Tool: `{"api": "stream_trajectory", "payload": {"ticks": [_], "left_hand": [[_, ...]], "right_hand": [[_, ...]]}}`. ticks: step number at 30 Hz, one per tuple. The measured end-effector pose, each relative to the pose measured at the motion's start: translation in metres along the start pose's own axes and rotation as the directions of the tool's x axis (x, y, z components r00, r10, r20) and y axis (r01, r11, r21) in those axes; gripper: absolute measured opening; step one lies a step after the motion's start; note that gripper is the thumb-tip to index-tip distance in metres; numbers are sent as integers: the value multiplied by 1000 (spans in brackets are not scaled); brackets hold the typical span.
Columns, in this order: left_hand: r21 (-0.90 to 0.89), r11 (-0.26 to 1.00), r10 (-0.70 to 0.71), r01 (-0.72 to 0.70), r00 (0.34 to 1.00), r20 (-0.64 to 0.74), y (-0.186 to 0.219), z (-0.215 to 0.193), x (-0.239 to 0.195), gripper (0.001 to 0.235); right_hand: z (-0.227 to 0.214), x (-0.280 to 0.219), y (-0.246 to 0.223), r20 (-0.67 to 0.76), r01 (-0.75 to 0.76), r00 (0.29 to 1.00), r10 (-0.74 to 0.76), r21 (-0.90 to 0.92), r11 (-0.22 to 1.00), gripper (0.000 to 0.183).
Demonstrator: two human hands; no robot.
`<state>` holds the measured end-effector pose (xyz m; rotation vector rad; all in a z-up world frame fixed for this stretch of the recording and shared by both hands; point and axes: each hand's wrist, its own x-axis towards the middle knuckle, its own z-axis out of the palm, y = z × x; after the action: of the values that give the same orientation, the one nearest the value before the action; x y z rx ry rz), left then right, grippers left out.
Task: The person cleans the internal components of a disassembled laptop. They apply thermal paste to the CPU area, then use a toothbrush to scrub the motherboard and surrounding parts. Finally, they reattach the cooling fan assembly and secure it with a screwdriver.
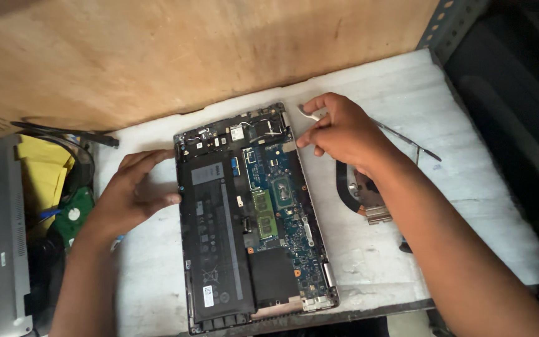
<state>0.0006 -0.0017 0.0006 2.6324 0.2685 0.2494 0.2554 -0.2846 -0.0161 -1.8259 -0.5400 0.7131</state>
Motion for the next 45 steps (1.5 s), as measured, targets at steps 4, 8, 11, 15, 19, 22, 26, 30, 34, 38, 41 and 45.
{"api": "stream_trajectory", "payload": {"ticks": [4,8,11,15,19,22,26,30,34,38,41,45], "left_hand": [[10,1000,-7,7,1000,11,1,0,1,80],[12,999,-52,52,999,15,4,-1,0,81],[5,997,-83,83,996,18,6,-1,1,81],[21,996,-84,83,996,26,6,-1,2,82],[22,998,-52,52,998,21,5,-2,1,81],[26,998,-63,62,998,20,5,-2,1,81],[19,997,-74,74,997,20,5,-1,1,81],[19,997,-77,77,997,12,5,-1,1,82],[27,999,-42,41,999,28,4,-3,2,81],[17,999,-38,37,999,17,2,-2,0,81],[5,999,-45,45,999,9,1,-1,0,81],[16,999,-33,33,999,19,0,-1,1,83]], "right_hand": [[0,1,0,2,-30,1000,30,-4,1000,50],[0,1,-1,5,-25,1000,26,-20,999,50],[0,1,-1,6,-25,1000,25,-23,999,50],[0,0,-1,13,-47,999,47,-15,999,50],[0,0,-3,15,-41,999,41,-13,999,50],[0,0,-4,11,-50,999,50,-23,998,50],[0,-1,-4,12,-65,998,66,-31,997,48],[0,-2,-5,22,-41,999,42,-16,999,47],[2,-11,-5,30,67,998,-63,-175,982,42],[5,-15,-9,34,58,998,-51,-240,969,38],[9,-13,-12,38,-81,996,86,-130,988,36],[12,-8,-8,77,-149,986,150,-18,989,35]]}}
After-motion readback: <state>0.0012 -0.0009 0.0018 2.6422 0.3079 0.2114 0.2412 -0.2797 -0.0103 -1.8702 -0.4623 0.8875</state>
